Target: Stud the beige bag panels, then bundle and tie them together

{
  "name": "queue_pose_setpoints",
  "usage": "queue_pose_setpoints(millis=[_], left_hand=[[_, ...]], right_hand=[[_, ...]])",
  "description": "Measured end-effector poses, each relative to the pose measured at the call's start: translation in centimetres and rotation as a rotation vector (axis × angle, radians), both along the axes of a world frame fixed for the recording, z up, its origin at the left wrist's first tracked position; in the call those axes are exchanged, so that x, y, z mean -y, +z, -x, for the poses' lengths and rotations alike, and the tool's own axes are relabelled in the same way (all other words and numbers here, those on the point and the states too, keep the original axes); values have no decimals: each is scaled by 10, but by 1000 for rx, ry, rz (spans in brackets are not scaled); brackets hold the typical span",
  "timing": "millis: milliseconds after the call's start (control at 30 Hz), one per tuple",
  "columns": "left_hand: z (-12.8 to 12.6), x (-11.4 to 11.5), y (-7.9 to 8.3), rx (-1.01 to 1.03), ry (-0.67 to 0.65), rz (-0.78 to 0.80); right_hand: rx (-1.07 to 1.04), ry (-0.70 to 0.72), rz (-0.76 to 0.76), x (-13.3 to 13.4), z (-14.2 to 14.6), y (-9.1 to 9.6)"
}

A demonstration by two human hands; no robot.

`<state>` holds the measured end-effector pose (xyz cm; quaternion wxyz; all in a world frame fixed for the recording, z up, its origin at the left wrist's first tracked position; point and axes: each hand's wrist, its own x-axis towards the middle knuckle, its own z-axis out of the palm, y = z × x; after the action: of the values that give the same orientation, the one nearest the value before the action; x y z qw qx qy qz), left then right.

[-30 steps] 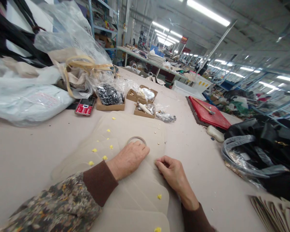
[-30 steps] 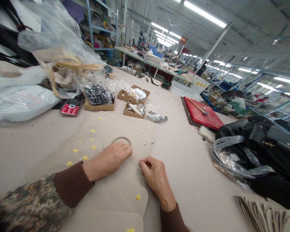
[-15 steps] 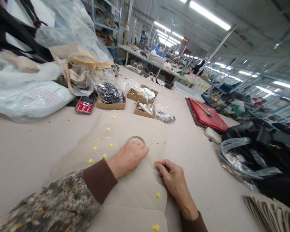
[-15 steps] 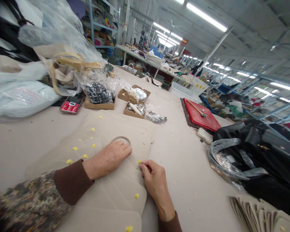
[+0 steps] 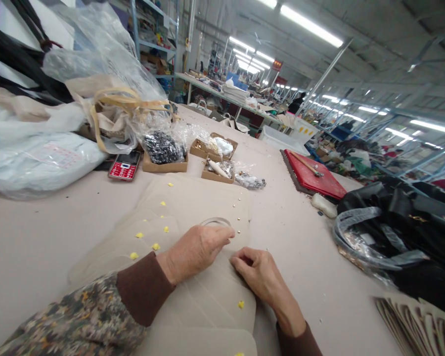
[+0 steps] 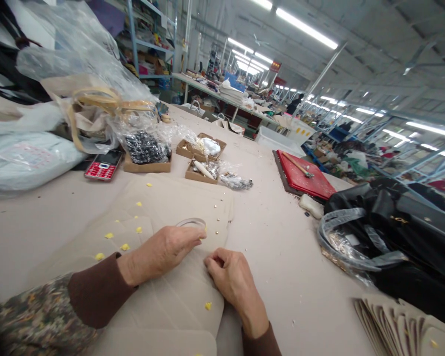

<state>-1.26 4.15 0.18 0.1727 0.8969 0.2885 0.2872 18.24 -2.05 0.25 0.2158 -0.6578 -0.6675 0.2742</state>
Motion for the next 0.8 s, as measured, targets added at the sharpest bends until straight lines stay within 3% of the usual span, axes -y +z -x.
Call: queue_pose_setpoints(millis=[67, 167, 300, 400, 633, 800], left_hand=[[0, 1, -1, 28, -15, 18], [-1, 4, -2, 1, -13, 1], [-4, 7, -1, -27, -19, -28], [-6, 9, 0, -36, -27, 7], [-7, 7, 4, -61, -13, 145], [-10, 6, 7, 10, 44, 101]], right_hand=[[-69, -29, -86, 0, -2, 2], [-188, -42, -339, -3, -2, 3], [-179, 132, -554, -4, 5, 5], [-110, 193, -614, -5, 11, 5], [50, 66, -711, -7, 13, -4], [-40, -32, -608, -7, 18, -3]])
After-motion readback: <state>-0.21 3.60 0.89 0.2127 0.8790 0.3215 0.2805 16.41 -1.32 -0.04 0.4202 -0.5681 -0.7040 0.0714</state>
